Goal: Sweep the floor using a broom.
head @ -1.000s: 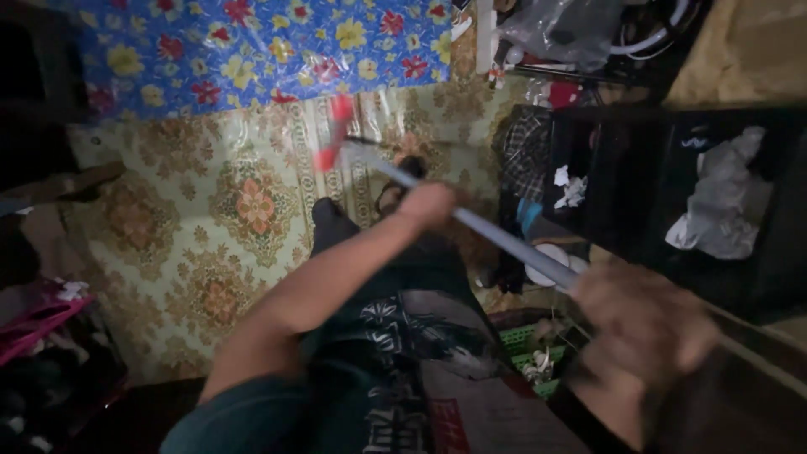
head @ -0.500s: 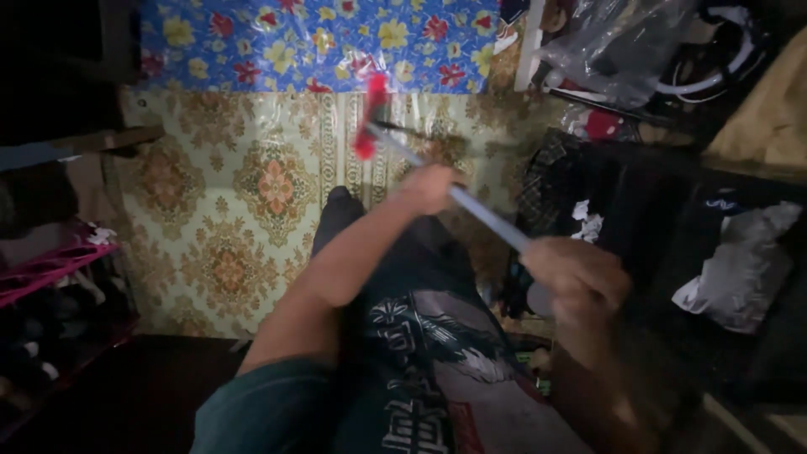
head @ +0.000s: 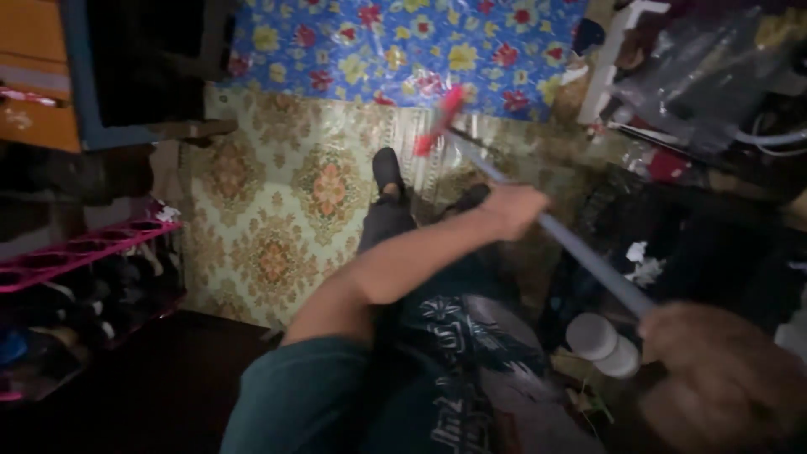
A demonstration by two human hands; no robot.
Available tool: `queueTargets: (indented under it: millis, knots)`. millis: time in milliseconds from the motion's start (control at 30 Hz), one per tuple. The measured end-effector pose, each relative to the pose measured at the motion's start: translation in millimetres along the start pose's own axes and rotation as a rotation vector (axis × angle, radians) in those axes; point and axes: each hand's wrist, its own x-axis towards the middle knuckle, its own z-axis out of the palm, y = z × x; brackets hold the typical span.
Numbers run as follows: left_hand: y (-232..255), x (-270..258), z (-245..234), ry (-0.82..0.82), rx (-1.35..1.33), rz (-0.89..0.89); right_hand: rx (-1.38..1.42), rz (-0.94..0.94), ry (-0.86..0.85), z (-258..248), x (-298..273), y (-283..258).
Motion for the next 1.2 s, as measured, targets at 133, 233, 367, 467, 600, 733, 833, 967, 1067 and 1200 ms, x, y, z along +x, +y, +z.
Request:
queueTargets:
  millis: [133,233,367,467,600,733,833,967,1067,1200]
  knots:
    - [-12.3,32.5,35.9,0.088,-0.099,0.145,-0.227,0.111,-0.303,18.7,50.2,-41.7]
    - [-24.4,12.3,-14.8,0.151,-0.225,0.263,-0.316,0.169,-0.419,76.1,95.3,-56.9]
    - [-85.5,-56.4,-91.0,0.103,-0.113,0.105,-0.465,0.322,0.233,159.5,129.8,-17.4]
    - [-150.5,-119.6,-155.1,-0.184,-0.059,-0.247,-0.329,0.297,0.25,204.0,171.7,50.5]
    - [-314.5,-172.0,-119.9,0.085,0.063,-0.394,0.106,0.061,0.199,282.0,243.5,117.5]
    - [-378.5,-225.2,-152.2,0.033,-0.01,-0.634,-0.111,0.417,0.039,322.7,275.4,127.6]
    - [-358.6,-226.3,-162.1,0.05,0.151,-0.511,0.111,0.355,0.029,321.5,267.6,133.9]
    - [-303.6,-162.5,-138.7,-0.064,0.006,-0.404,0.111,0.257,0.204,272.1,263.7,48.3]
    - [-238.5,-94.0,-99.5,-0.297,0.098,-0.039,0.154,0.161,0.239,226.0,247.4,-35.4]
    - [-86.2,-73.3,-148.6,-0.455,-0.024,0.53,-0.072,0.17,0.297,226.2,195.9,-129.1]
